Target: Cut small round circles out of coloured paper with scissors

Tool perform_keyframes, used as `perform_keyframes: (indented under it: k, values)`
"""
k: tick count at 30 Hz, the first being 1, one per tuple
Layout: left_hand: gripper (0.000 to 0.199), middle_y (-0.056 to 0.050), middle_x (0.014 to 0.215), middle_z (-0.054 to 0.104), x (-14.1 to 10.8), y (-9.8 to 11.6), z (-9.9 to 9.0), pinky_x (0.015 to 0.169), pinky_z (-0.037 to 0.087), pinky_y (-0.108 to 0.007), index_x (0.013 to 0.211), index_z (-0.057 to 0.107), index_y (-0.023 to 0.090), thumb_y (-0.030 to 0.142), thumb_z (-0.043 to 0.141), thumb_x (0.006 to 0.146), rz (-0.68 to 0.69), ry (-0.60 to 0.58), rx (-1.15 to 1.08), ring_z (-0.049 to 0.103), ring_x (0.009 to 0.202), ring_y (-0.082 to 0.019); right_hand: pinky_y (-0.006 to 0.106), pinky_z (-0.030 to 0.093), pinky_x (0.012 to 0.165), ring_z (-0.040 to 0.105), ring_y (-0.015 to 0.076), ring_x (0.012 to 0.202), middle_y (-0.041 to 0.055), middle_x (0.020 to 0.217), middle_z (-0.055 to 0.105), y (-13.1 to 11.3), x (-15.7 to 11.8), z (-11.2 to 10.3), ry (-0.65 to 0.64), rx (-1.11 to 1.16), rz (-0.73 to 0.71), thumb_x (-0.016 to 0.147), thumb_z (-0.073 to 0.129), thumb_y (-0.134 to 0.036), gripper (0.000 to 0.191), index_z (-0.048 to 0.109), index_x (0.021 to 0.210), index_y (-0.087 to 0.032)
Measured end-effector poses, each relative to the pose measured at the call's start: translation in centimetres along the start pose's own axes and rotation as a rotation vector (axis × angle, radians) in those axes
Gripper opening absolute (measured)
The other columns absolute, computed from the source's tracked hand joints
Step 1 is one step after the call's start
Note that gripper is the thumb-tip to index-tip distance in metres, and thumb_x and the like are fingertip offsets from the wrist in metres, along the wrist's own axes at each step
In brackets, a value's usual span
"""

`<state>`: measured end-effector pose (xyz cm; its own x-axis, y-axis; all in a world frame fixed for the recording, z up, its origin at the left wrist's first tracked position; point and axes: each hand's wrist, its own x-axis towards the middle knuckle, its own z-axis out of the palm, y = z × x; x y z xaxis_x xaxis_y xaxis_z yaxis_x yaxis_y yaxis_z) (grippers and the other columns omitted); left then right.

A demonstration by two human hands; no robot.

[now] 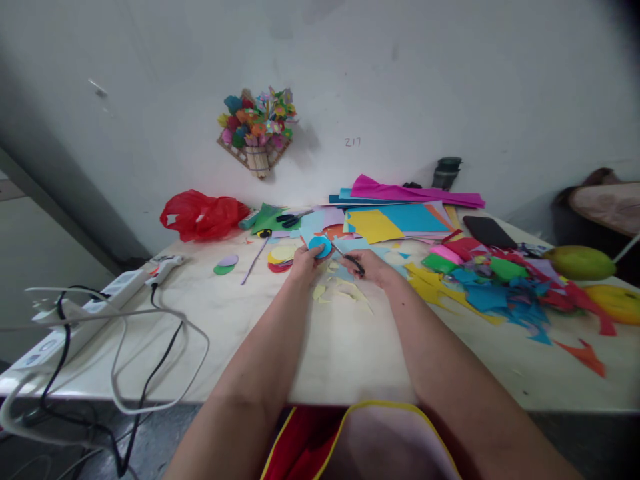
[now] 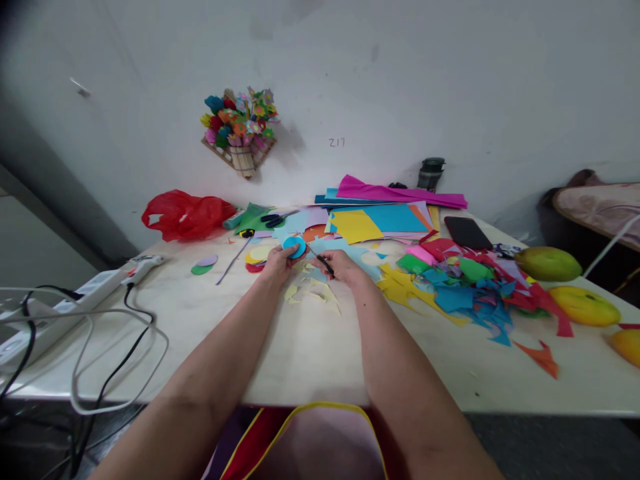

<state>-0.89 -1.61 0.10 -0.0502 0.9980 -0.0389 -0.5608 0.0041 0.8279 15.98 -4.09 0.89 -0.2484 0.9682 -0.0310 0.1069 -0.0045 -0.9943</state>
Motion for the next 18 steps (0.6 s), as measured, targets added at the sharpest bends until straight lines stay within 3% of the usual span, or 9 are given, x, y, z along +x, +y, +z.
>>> perform_keyframes:
  k: [5, 18]
  values:
    - [0.013, -0.008, 0.076, 0.074, 0.22, -0.1, -0.13, 0.099, 0.058, -0.044, 0.079, 0.069, 0.012, 0.005, 0.076, 0.069, 0.008, -0.01, 0.007, 0.076, 0.095, -0.028, 0.025, 0.026, 0.042, 0.036, 0.0091, 0.042, -0.0025, 0.047, 0.047, -0.15, -0.1, 0.04, 0.003, -0.005, -0.001, 0.065, 0.07, -0.03, 0.014, 0.062, 0.062, -0.019]
    - [0.016, -0.008, 0.076, 0.073, -0.04, 0.18, -0.16, 0.089, 0.062, -0.039, 0.079, 0.069, 0.009, 0.005, 0.079, 0.068, -0.007, -0.001, 0.022, 0.076, 0.083, -0.025, 0.025, 0.025, 0.044, 0.036, 0.0085, 0.041, -0.0029, 0.048, 0.047, -0.51, -0.47, 0.16, 0.033, -0.024, 0.021, 0.065, 0.065, -0.024, 0.006, 0.063, 0.063, -0.018]
